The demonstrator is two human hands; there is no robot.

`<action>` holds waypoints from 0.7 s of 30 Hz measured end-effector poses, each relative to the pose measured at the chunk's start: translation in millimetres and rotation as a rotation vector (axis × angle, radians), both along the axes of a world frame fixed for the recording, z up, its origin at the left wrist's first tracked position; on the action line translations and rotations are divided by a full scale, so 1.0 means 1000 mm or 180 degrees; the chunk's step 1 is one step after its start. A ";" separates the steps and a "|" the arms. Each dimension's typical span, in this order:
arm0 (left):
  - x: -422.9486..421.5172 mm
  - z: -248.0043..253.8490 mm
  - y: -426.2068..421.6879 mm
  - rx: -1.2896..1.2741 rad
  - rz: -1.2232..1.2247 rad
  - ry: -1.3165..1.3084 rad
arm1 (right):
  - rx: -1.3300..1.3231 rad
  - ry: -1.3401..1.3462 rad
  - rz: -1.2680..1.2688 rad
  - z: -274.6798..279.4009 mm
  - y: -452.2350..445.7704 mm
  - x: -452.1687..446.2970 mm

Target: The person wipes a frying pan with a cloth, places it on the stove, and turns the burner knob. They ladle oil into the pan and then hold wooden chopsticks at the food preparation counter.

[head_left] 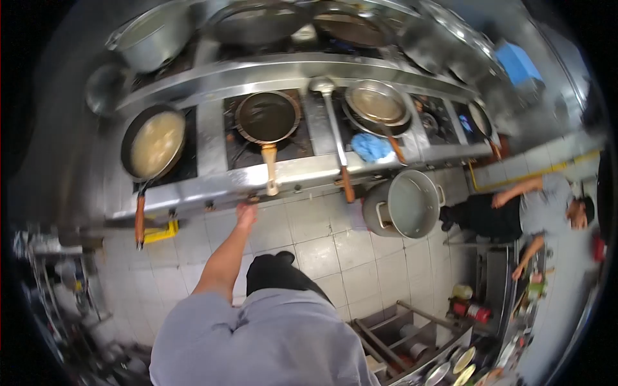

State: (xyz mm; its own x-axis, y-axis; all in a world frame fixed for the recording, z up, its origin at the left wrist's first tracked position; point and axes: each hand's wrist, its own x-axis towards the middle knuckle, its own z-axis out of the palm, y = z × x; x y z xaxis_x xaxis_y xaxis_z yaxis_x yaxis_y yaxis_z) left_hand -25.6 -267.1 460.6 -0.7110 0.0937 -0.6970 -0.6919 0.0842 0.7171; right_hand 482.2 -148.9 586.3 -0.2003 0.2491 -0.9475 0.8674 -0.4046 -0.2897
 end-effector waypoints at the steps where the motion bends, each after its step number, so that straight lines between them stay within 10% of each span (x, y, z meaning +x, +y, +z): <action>1: 0.011 -0.001 0.000 -0.0177 0.0037 0.0005 | 0.0000 0.0018 -0.0064 0.000 -0.004 0.001; 4: 0.026 -0.077 -0.016 -0.0556 -0.1289 -0.0060 | -0.0017 0.0048 -0.0314 0.000 -0.014 0.005; 12: 0.182 -0.004 0.043 -0.0841 -0.6579 -0.0056 | -0.0280 0.0007 -0.1184 0.000 -0.068 0.051; 14: 0.207 0.074 0.089 -0.1597 -0.6886 -0.0716 | -0.0324 -0.0022 -0.1436 -0.008 -0.086 0.066; 18: 0.217 0.049 0.164 -0.0701 -0.7019 -0.1674 | -0.0607 0.0768 -0.2163 -0.057 -0.117 0.106; 21: 0.268 0.088 0.216 -0.1219 -0.7551 -0.0805 | -0.0419 0.0334 -0.2186 -0.002 -0.110 0.119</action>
State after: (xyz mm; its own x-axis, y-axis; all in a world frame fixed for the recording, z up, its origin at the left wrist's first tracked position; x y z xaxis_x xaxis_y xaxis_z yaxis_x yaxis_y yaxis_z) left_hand 242.1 -50.8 548.5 0.4234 0.1757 -0.8887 0.6899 0.5733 0.4420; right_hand 601.2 -259.0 584.7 -0.1311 0.2364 -0.9628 0.3736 -0.8878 -0.2689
